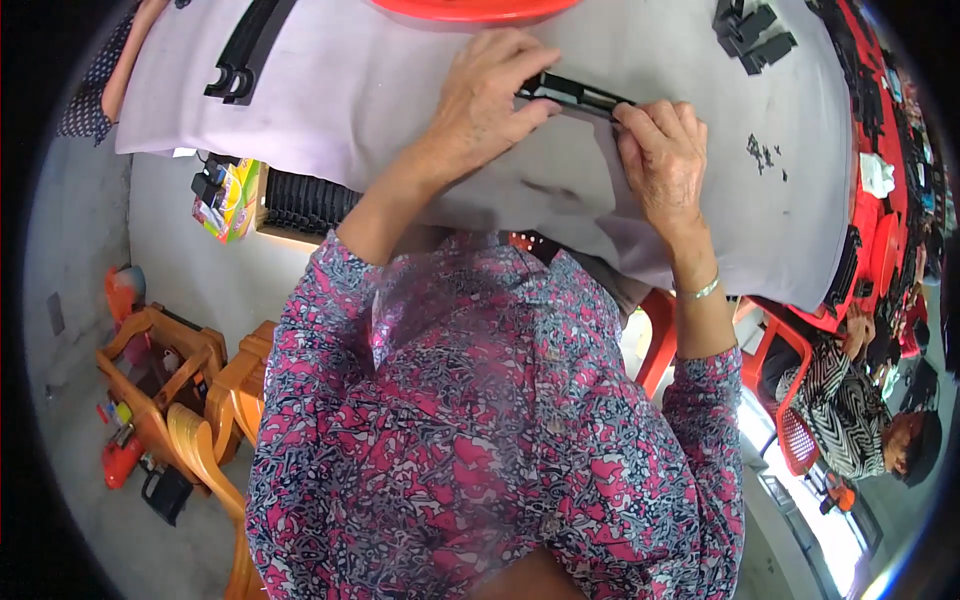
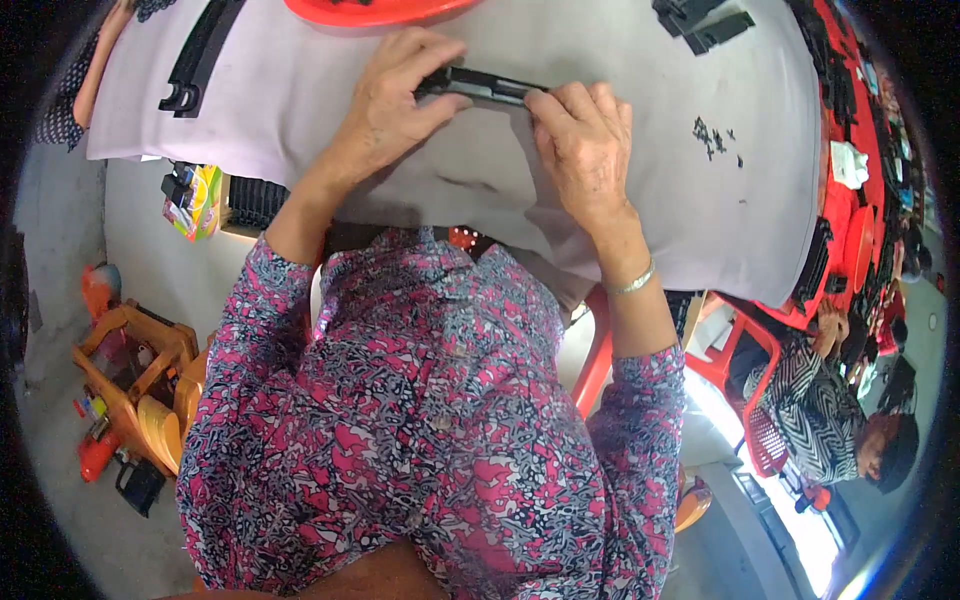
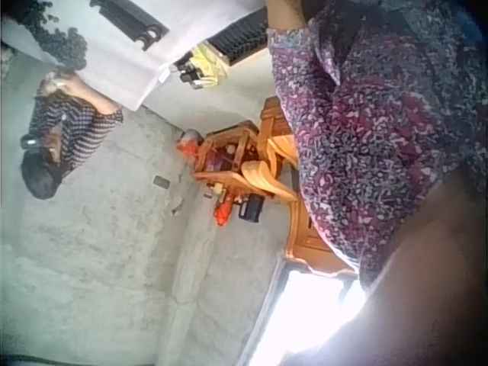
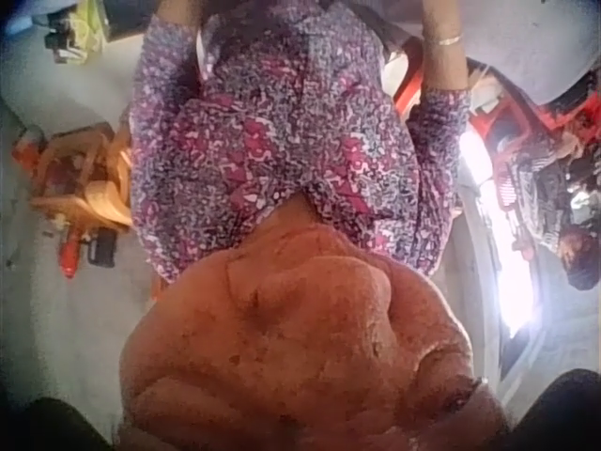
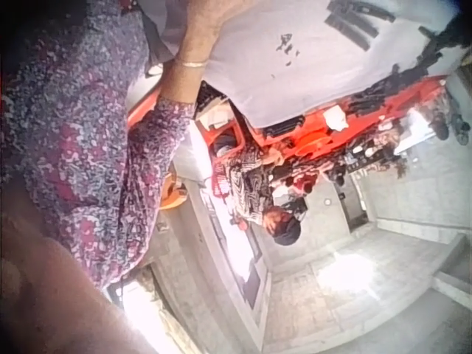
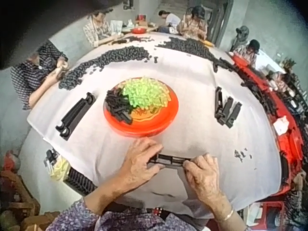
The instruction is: The person assembles a plastic component by taking a green insert from a tray and placing it into a black housing. The person then picks up another plastic piece and presses it into the housing to secure the assembly by hand.
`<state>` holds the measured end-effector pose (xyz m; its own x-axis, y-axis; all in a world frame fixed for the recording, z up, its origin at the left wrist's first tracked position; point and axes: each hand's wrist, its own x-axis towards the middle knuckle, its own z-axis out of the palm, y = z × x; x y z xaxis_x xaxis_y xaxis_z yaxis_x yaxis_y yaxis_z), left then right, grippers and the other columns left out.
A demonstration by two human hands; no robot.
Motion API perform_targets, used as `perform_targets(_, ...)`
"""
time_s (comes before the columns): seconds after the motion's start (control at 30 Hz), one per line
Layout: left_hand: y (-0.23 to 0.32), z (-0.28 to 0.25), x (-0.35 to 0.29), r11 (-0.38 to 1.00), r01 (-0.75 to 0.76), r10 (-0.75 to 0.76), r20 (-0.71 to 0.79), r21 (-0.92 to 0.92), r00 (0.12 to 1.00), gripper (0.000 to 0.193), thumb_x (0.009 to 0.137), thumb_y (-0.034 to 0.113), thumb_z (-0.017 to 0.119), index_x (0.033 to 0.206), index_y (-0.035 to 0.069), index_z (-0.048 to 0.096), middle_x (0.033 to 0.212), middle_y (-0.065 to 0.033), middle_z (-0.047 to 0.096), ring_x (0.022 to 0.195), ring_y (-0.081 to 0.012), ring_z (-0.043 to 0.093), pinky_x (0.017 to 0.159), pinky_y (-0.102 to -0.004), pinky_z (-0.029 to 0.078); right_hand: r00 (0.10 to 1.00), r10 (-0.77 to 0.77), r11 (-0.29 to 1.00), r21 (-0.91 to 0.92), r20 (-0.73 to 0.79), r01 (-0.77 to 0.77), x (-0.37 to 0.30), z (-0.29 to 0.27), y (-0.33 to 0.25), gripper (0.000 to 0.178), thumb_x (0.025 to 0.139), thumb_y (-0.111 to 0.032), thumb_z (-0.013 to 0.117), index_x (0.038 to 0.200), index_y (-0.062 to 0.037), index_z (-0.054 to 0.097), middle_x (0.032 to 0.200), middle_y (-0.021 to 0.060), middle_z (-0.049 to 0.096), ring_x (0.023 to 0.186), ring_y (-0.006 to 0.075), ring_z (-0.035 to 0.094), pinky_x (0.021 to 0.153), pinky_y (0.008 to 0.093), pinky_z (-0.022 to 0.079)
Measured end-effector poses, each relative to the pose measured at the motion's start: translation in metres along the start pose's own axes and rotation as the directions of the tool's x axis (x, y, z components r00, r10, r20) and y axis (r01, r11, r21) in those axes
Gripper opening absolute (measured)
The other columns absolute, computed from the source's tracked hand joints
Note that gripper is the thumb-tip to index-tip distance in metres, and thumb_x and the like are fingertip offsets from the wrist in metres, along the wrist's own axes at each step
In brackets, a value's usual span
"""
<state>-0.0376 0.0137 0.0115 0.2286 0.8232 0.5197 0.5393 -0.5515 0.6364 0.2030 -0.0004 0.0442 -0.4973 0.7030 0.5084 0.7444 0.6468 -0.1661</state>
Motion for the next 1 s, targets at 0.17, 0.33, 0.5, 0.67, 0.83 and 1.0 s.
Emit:
perform_targets(0.17,-0.005,0.003,-0.001,0.999,-0.026,0.025,0.031,0.02,0.999,0.042,0.076,0.017,0.08,0.114,0.003,0.069,0.106,-0.0094,0.064,0.106,-0.0321,0.059,0.097,-0.0449,0.042,0.976,0.216,0.928,0.304,0.036,-0.216,0.018,-0.011,-0.005,0.022,0.079,-0.002,0.075,0.1,-0.0066,0.072,0.088,0.0057,0.064,0.084,0.0248,0.059,0.077,0.0379,0.048)
perform_targets(0.33,-0.002,0.005,-0.004,0.999,0.02,-0.019,0.044,-0.027,0.999,0.04,0.075,0.016,0.079,0.112,0.003,0.069,0.104,-0.009,0.063,0.107,-0.0308,0.058,0.099,-0.0456,0.041,0.953,0.296,0.841,0.455,0.064,-0.291,0.067,-0.012,-0.011,0.015,0.085,-0.002,0.071,0.1,-0.0012,0.071,0.086,0.0091,0.066,0.081,0.0211,0.064,0.075,0.0337,0.054)
perform_targets(0.5,-0.005,0.008,-0.004,0.999,0.018,-0.017,0.029,-0.037,0.999,0.04,0.075,0.015,0.078,0.112,0.003,0.07,0.106,-0.0092,0.062,0.109,-0.0304,0.058,0.102,-0.0459,0.04,0.923,0.36,0.697,0.618,0.137,-0.364,0.12,0.029,-0.001,0.015,0.089,-0.008,0.07,0.101,-0.0006,0.073,0.088,0.0113,0.074,0.076,0.0193,0.069,0.074,0.032,0.056)
perform_targets(0.67,-0.001,0.007,-0.002,0.998,0.04,-0.038,0.052,-0.053,0.998,0.04,0.075,0.019,0.077,0.112,0.006,0.069,0.105,-0.0078,0.059,0.111,-0.0283,0.055,0.108,-0.0467,0.038,0.933,0.322,0.779,0.516,0.158,-0.356,0.159,0.073,0.019,0.016,0.088,-0.015,0.072,0.099,-0.0031,0.075,0.089,0.0136,0.076,0.078,0.0231,0.072,0.075,0.0344,0.057)
perform_targets(0.83,0.002,0.008,-0.002,0.998,0.045,-0.043,0.044,-0.048,0.998,0.04,0.074,0.016,0.078,0.112,0.006,0.069,0.105,-0.0078,0.06,0.11,-0.0287,0.056,0.106,-0.0465,0.038,0.944,0.282,0.883,0.338,0.172,-0.325,0.18,0.109,0.026,0.022,0.084,-0.023,0.076,0.096,-0.0047,0.075,0.09,0.0164,0.075,0.083,0.0332,0.073,0.077,0.0429,0.057)
perform_targets(1.0,0.005,0.008,-0.005,0.998,0.045,-0.044,0.015,-0.043,0.999,0.041,0.072,0.013,0.079,0.112,0.005,0.069,0.105,-0.0077,0.061,0.108,-0.0291,0.057,0.104,-0.0464,0.039,0.931,0.313,0.944,0.044,0.189,-0.326,0.191,0.12,0.018,0.023,0.083,-0.03,0.076,0.091,-0.0083,0.078,0.085,0.0135,0.076,0.08,0.0308,0.073,0.074,0.0403,0.057)
